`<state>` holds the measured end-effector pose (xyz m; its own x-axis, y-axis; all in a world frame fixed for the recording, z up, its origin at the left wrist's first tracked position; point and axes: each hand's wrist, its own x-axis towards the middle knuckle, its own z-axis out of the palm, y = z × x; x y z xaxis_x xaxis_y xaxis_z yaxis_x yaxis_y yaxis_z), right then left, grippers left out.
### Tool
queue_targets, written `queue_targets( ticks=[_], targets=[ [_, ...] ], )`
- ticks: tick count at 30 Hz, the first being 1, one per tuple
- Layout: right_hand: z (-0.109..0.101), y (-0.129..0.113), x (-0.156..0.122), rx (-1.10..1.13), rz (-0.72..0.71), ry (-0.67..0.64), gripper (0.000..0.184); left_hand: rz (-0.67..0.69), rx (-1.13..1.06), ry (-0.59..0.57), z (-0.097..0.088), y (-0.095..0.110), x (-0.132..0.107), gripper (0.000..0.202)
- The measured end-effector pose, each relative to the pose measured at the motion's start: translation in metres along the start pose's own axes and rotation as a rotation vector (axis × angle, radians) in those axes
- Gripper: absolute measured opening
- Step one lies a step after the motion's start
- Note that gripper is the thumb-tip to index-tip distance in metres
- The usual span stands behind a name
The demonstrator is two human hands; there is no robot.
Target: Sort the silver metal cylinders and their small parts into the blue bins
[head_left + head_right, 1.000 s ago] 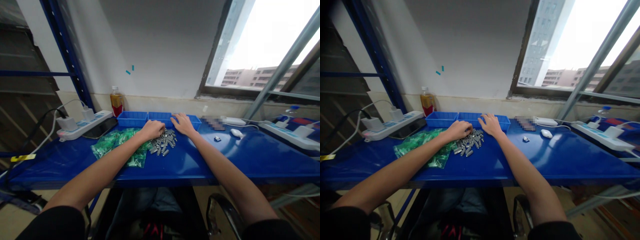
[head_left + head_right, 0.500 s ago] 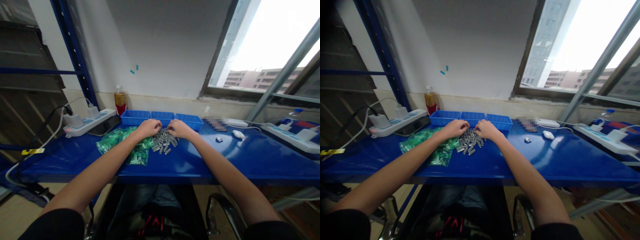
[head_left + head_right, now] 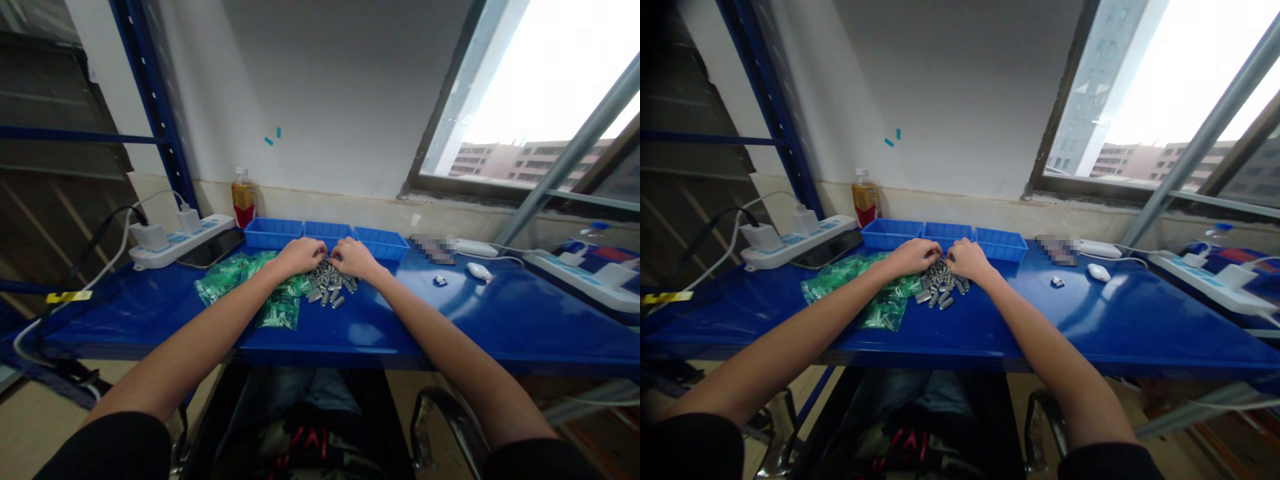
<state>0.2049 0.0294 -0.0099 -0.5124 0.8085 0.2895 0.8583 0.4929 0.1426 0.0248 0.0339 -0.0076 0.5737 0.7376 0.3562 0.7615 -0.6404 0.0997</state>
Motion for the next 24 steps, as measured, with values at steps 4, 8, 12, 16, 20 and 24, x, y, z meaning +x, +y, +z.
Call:
queue_targets(
  ticks=[4,8,12,16,20,24],
  targets=[
    [0.003,0.001,0.003,0.023,-0.002,0.022,0.021,0.001,0.006,0.002,-0.001,0.001,0.0,0.025],
    [0.001,0.004,0.004,0.101,0.011,0.097,0.021,-0.006,-0.013,0.009,-0.001,0.001,0.0,0.026],
    [0.001,0.005,0.002,0.119,0.055,0.066,0.023,0.004,-0.026,0.017,0.002,-0.001,0.001,0.025],
    [0.006,0.001,0.001,0.074,0.053,0.033,0.022,0.016,-0.028,0.018,0.003,-0.003,0.001,0.024],
    [0.006,0.001,0.003,0.098,0.046,0.053,0.021,0.01,-0.034,0.011,0.003,-0.003,0.001,0.024],
    [-0.003,0.004,0.004,0.252,0.084,0.137,0.018,0.005,-0.059,0.025,0.002,-0.002,0.001,0.025]
  ],
)
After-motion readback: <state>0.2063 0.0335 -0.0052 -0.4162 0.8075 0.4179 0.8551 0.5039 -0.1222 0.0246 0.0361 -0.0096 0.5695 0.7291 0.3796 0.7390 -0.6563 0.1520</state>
